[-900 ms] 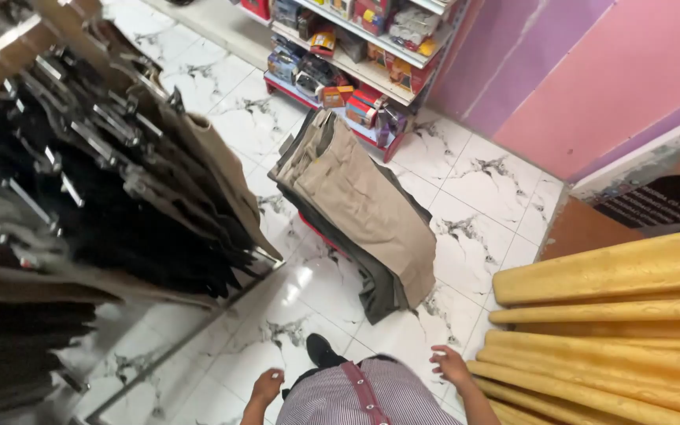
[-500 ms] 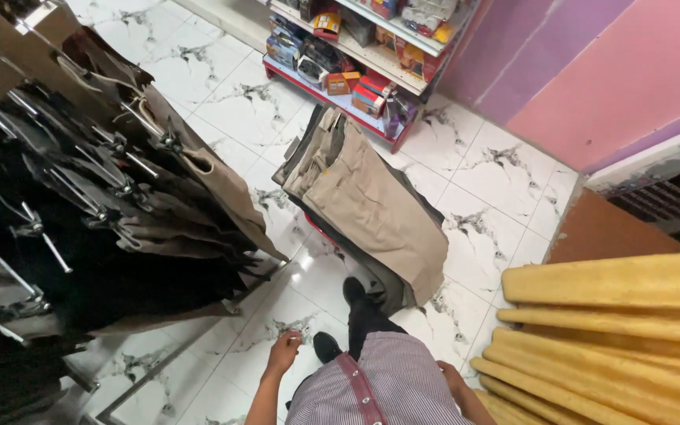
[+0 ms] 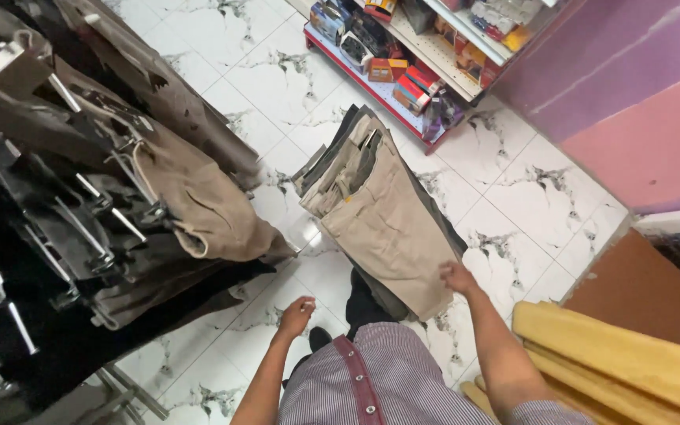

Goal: Picking up a pair of pants, folding them, and attaching them to a clothes hanger with clips.

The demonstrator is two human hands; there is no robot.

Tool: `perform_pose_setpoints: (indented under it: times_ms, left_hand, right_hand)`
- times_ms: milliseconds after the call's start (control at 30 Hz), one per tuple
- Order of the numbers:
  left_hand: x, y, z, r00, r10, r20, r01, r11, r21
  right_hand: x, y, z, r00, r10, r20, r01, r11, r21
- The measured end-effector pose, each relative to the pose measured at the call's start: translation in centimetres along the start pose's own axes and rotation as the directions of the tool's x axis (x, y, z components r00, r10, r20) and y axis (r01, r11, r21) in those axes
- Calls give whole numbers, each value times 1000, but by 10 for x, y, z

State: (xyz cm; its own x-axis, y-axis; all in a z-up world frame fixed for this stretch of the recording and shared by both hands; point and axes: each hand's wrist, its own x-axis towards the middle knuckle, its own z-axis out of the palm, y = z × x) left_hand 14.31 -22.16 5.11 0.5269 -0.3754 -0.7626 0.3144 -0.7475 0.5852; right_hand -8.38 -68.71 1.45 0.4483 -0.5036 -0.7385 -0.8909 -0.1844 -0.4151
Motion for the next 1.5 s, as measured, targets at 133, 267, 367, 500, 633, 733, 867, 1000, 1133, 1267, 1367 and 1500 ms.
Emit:
perform_pose_setpoints:
  times_ms: [133, 267, 367, 500, 633, 733, 867, 1000, 1133, 1267, 1367, 1500]
  left_hand:
    - [-20, 135, -16, 993, 101, -68, -109, 988, -110]
    - [-15, 213, -15, 975, 146, -171, -189, 944, -272]
    - [17, 203, -1, 972, 112, -206, -181, 918, -353]
    - [19, 203, 11, 952, 119, -282, -216, 914, -343]
    - [6, 219, 12, 963, 91, -255, -171, 936, -309]
    - [10, 221, 18, 949, 150, -276, -220, 945, -243]
    - [-13, 228, 26, 863, 401, -308, -445, 892, -84]
    - [-44, 229, 48, 802, 565, -191, -587, 806, -78]
    - [-42, 201, 77, 738, 675, -6, -673, 736, 75]
    - [-32, 164, 104, 673, 705, 223, -740, 645, 191]
    - [-28, 155, 107, 693, 668, 271, -720, 665, 199]
    - [-36, 168, 89, 796, 600, 73, -602, 798, 1]
  right_hand:
    - [23, -157, -71, 984, -176, -43, 164, 965, -207]
    - [18, -290, -100, 874, -481, -72, 419, 818, -394]
    - [-1, -352, -103, 811, -585, -22, 489, 699, -522]
    - [2, -371, -96, 769, -636, 67, 501, 535, -680]
    - [26, -331, -102, 736, -675, 55, 475, 457, -752]
    - [45, -286, -112, 655, -755, -20, 422, 388, -819]
    - [3, -237, -136, 476, -868, -138, 487, 392, -780]
    - [-27, -169, -143, 506, -845, -175, 530, 464, -710]
    - [-42, -98, -134, 579, -777, -246, 576, 604, -551]
    - [-50, -43, -122, 687, -700, -195, 523, 663, -536]
    - [-63, -47, -126, 741, -653, -156, 521, 707, -478]
    - [-61, -99, -155, 740, -647, -183, 547, 738, -395]
